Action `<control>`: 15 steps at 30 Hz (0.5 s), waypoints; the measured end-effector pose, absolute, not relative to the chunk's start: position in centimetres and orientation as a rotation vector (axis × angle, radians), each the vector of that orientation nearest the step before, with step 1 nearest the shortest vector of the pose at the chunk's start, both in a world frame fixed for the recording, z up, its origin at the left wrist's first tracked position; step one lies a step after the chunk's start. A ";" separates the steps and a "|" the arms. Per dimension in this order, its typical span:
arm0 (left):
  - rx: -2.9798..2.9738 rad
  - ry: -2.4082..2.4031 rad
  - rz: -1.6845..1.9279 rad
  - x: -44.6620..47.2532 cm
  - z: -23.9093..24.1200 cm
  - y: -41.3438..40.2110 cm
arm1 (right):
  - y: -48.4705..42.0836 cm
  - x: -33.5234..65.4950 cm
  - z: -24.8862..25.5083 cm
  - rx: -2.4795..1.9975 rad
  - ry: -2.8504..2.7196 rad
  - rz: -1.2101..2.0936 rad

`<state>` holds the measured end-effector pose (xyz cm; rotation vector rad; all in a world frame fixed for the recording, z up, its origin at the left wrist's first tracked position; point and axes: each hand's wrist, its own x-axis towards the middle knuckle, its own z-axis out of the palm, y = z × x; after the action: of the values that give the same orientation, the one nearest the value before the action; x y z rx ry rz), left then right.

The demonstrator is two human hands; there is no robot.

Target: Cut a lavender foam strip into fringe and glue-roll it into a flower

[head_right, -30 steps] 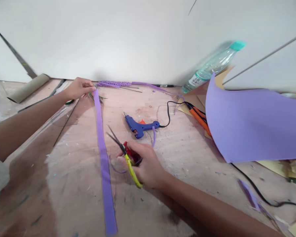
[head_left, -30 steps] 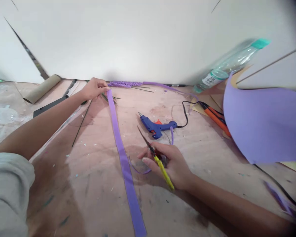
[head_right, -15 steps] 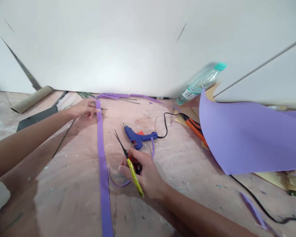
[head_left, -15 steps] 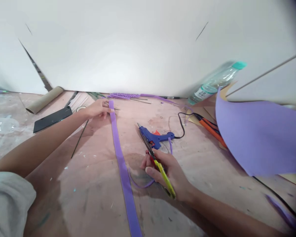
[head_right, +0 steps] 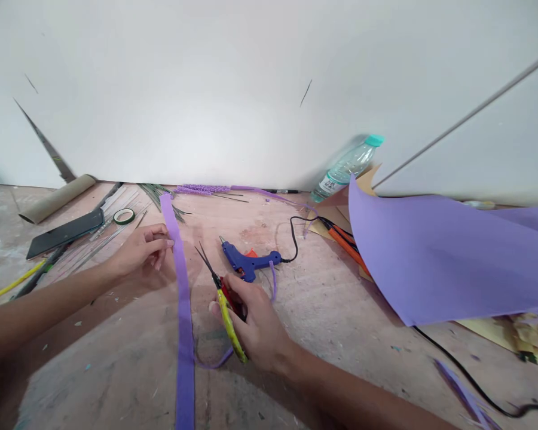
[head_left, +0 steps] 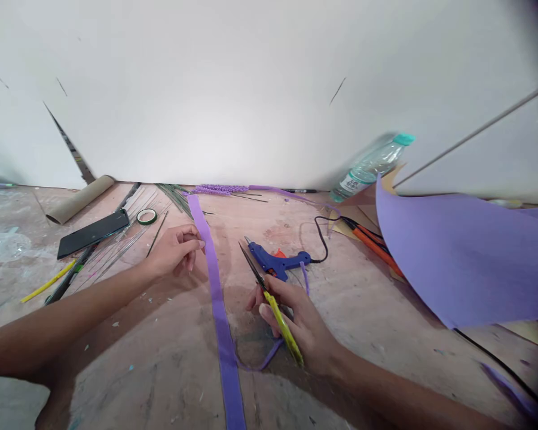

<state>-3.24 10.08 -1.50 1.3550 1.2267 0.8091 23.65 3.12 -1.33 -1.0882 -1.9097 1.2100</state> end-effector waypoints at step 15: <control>1.045 1.030 1.172 0.6 1.1 0.5 | 0.9 20.4 0.4 -1.108 -2.065 1.254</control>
<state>0.62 0.46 1.08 1.0449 1.0302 1.1717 20.41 0.93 0.42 -1.1079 -2.0653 1.2542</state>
